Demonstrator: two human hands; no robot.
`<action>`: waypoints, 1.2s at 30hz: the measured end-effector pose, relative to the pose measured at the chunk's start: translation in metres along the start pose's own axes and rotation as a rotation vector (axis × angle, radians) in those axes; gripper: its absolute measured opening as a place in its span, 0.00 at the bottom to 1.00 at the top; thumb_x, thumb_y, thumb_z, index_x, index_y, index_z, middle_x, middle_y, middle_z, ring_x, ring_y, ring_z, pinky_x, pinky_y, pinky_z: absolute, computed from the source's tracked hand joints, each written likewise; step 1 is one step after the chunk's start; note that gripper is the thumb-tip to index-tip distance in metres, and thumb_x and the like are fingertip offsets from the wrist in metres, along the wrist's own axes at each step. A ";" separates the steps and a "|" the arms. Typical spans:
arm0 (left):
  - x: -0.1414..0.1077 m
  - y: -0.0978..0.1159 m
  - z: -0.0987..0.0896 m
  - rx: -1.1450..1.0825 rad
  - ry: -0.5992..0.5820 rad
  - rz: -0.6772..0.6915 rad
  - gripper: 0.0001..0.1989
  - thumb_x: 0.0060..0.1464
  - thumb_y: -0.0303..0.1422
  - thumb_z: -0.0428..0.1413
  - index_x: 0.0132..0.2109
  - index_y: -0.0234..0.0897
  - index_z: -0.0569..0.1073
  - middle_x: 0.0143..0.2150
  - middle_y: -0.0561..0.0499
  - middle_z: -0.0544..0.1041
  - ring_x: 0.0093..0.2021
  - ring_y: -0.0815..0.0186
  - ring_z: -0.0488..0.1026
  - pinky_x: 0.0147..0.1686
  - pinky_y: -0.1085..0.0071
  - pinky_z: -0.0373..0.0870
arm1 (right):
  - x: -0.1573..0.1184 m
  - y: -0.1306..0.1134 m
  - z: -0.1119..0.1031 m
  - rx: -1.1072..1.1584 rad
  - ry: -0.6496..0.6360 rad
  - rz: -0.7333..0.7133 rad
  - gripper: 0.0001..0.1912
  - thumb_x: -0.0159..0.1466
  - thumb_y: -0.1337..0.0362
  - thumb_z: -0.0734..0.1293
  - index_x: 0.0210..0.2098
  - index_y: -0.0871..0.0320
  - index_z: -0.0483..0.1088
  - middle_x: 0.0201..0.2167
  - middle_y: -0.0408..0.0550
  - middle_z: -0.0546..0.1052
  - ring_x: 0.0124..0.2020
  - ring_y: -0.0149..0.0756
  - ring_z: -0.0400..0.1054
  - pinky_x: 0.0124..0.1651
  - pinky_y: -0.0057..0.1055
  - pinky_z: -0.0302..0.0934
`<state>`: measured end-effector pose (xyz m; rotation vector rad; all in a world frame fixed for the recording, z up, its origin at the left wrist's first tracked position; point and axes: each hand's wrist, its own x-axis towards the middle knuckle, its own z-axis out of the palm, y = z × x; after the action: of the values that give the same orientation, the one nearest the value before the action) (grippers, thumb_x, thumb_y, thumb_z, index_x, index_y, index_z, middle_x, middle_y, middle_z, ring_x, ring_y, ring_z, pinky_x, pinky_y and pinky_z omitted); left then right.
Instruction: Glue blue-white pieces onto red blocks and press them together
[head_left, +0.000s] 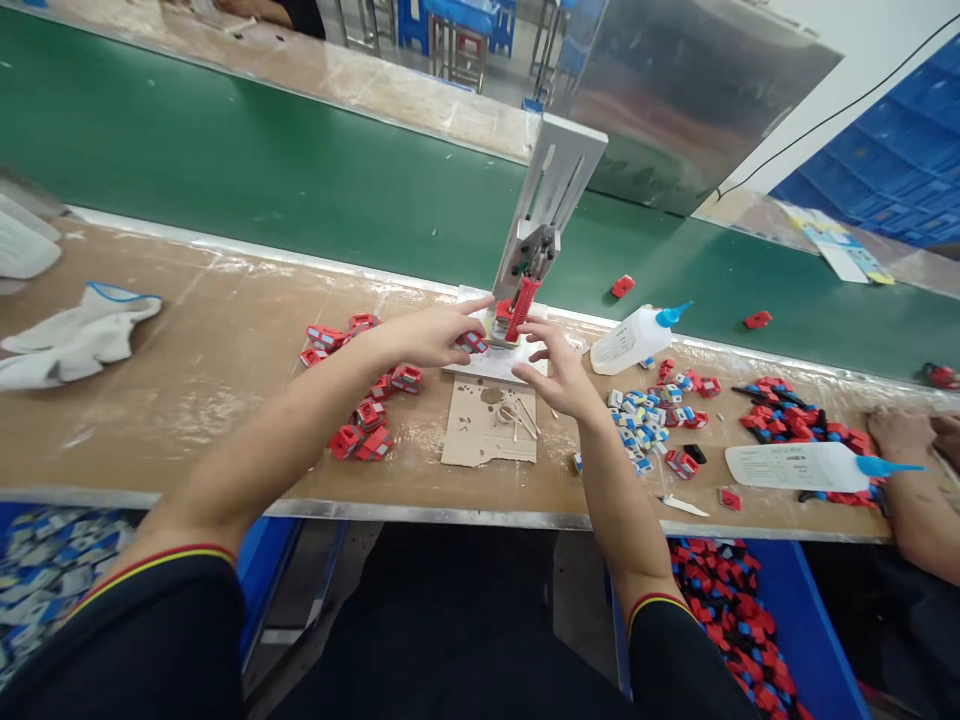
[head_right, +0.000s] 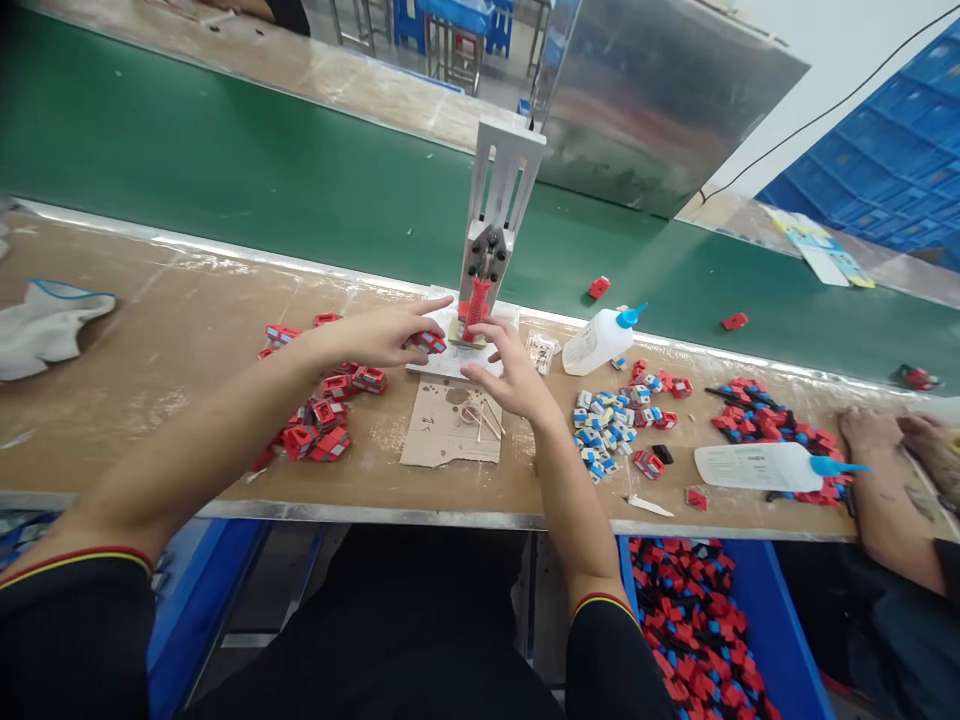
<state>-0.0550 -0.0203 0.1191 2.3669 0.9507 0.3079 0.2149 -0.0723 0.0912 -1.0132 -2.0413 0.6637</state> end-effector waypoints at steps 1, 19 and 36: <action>0.009 -0.004 -0.004 0.068 -0.058 0.004 0.16 0.54 0.29 0.62 0.51 0.37 0.81 0.81 0.44 0.53 0.59 0.52 0.77 0.55 0.62 0.72 | 0.007 0.004 0.004 0.028 -0.020 0.017 0.24 0.68 0.48 0.71 0.59 0.50 0.71 0.61 0.55 0.75 0.56 0.42 0.73 0.48 0.37 0.75; 0.032 -0.010 -0.004 0.240 -0.127 0.026 0.17 0.56 0.29 0.60 0.53 0.37 0.79 0.81 0.45 0.55 0.58 0.55 0.77 0.56 0.63 0.69 | 0.133 -0.089 -0.073 0.361 0.341 -0.167 0.45 0.63 0.32 0.61 0.72 0.49 0.59 0.48 0.40 0.83 0.53 0.37 0.80 0.47 0.32 0.71; 0.024 -0.019 -0.003 0.179 -0.060 0.011 0.19 0.57 0.30 0.62 0.57 0.40 0.79 0.80 0.43 0.54 0.63 0.54 0.76 0.60 0.62 0.72 | 0.049 0.082 0.024 0.028 0.169 0.308 0.25 0.61 0.56 0.71 0.56 0.53 0.70 0.54 0.54 0.82 0.54 0.48 0.77 0.55 0.46 0.71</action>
<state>-0.0492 0.0091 0.1109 2.5286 0.9733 0.1605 0.2117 0.0111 0.0383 -1.3349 -1.7424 0.7344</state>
